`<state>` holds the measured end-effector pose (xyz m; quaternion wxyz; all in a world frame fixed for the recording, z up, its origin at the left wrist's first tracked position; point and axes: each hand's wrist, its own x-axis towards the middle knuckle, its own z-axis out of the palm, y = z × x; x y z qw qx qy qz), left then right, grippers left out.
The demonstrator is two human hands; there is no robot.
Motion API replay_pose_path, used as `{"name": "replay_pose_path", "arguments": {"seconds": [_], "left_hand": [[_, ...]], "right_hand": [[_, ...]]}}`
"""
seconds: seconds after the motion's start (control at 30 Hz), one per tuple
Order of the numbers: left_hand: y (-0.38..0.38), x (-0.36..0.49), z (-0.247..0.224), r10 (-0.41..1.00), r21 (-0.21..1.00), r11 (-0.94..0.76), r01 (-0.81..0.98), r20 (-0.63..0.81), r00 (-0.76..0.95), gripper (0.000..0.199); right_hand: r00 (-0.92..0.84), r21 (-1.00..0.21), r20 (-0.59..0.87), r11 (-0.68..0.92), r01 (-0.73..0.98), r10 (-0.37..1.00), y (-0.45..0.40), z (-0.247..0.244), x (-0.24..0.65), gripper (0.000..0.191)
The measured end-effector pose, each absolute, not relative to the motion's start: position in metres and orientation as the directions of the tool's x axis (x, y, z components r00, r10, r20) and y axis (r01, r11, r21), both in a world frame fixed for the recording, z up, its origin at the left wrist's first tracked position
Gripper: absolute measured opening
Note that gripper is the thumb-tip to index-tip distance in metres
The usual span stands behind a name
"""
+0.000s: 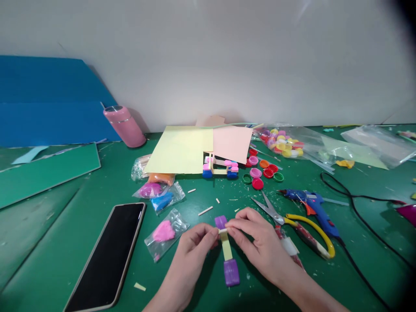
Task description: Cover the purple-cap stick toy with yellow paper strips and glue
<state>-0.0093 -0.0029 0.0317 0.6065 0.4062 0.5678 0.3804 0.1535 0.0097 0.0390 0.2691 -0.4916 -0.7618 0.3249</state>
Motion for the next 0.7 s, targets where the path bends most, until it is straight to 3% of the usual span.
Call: {"name": "replay_pose_path", "arguments": {"seconds": [0.17,0.47,0.7], "left_hand": [[-0.003,-0.008,0.03,0.899,0.89,0.437,-0.133,-0.429,0.083,0.02],[-0.002,-0.007,0.032,0.897,0.878,0.441,-0.184,-0.434,0.083,0.016],[-0.009,-0.006,0.027,0.872,0.761,0.477,-0.439,-0.475,0.122,0.009]], "right_hand": [[-0.372,-0.764,0.109,0.317,0.563,0.922,0.011,0.037,0.154,0.02],[-0.355,-0.778,0.122,0.311,0.545,0.927,0.009,0.037,0.153,0.018],[-0.26,-0.836,0.141,0.256,0.486,0.955,-0.004,0.032,0.146,0.015]]}}
